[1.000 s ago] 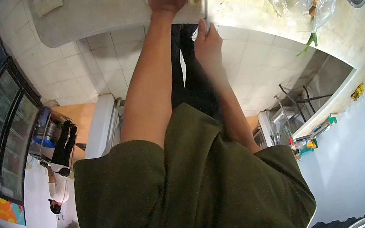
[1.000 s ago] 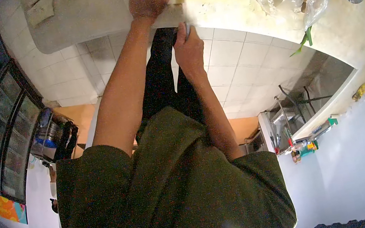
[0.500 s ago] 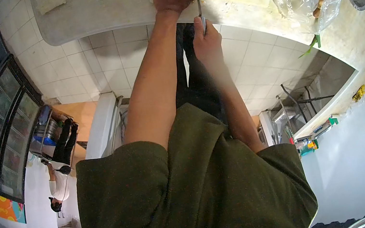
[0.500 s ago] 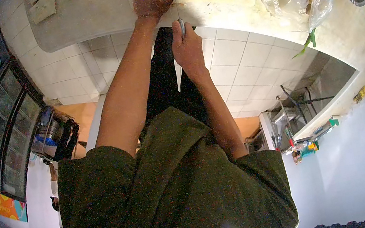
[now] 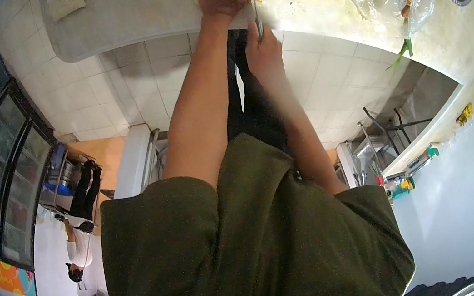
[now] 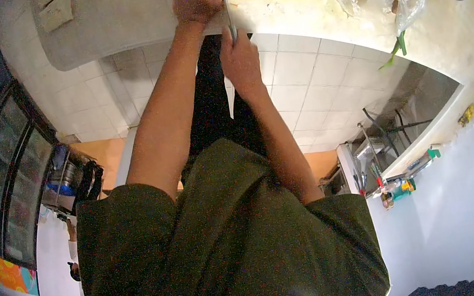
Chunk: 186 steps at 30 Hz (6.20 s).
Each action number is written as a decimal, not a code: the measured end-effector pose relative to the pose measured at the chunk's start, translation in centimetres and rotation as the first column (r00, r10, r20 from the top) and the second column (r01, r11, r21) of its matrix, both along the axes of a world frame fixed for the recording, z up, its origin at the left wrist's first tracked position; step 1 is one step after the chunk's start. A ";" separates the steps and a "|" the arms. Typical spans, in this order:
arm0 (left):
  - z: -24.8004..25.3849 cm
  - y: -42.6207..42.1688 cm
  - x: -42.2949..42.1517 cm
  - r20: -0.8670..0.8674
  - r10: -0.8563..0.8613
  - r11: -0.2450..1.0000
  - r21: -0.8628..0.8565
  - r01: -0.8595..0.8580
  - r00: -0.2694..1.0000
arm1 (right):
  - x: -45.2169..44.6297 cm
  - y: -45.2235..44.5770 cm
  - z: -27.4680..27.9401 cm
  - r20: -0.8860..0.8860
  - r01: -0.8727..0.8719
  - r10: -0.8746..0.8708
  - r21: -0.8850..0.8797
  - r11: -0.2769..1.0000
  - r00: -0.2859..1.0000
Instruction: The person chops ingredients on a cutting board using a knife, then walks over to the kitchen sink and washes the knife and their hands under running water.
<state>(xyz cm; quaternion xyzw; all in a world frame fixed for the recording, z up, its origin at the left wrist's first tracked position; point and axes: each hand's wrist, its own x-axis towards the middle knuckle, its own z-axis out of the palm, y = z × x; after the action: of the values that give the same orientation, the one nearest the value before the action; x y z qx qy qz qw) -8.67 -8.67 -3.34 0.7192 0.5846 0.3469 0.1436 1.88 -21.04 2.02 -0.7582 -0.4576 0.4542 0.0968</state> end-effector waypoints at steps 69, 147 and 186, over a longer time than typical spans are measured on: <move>0.9 -1.2 -2.3 0.071 0.029 1.000 -0.006 -0.029 0.997 | 4.3 0.0 1.3 -0.029 -0.057 0.062 0.151 0.987 0.998; -1.7 -4.1 -1.3 -0.223 0.123 0.989 -0.054 -0.138 0.967 | 4.1 1.0 0.7 -0.087 0.150 -0.140 0.116 0.982 0.986; -1.6 -3.8 -1.9 -0.248 0.125 0.981 -0.116 -0.158 0.961 | 0.8 0.1 -0.6 -0.067 -0.171 0.171 0.005 0.985 0.983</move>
<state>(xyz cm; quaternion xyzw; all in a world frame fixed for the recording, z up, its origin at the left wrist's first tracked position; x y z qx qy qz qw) -10.62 -12.51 -4.89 0.7007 0.6698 0.2266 0.0950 2.71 -20.98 1.38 -0.7004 -0.5173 0.4864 0.0723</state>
